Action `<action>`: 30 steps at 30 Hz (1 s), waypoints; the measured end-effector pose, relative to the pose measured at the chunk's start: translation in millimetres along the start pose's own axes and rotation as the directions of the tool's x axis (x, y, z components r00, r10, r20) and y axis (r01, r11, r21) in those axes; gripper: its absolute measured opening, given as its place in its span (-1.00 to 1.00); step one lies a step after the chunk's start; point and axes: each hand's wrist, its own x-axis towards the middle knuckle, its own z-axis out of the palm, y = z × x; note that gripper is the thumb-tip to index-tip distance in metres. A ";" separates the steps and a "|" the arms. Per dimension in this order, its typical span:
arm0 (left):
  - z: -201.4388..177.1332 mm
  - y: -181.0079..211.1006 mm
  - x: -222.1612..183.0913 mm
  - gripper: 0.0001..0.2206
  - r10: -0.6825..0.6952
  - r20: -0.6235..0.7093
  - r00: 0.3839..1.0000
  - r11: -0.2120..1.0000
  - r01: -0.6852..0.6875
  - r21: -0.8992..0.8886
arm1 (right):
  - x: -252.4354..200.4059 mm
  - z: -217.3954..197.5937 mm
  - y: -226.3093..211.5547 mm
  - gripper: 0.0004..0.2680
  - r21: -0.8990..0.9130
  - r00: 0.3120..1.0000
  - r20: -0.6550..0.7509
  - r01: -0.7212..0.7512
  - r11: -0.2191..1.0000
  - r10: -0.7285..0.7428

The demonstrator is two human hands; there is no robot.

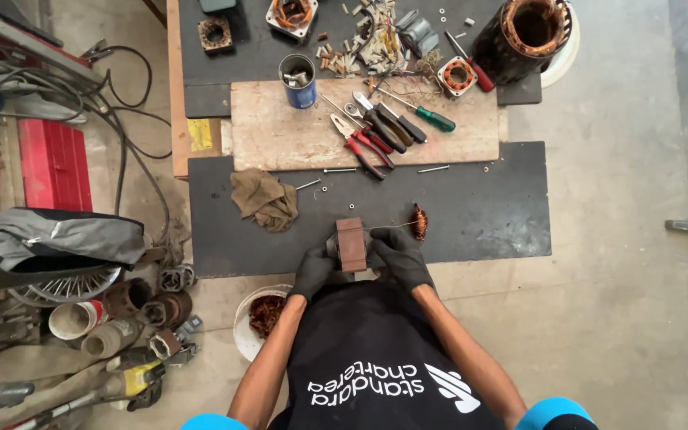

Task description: A person wearing gloves is disassembling or repairing an electric motor component, specifically focusing on a copper wire coil, using pliers on a workbench.

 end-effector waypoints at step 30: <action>-63.5 94.0 -49.7 -0.64 -0.098 -0.008 0.995 0.987 0.096 -0.129 | 72.0 30.0 24.3 -0.79 0.138 0.984 0.145 -0.126 0.982 0.106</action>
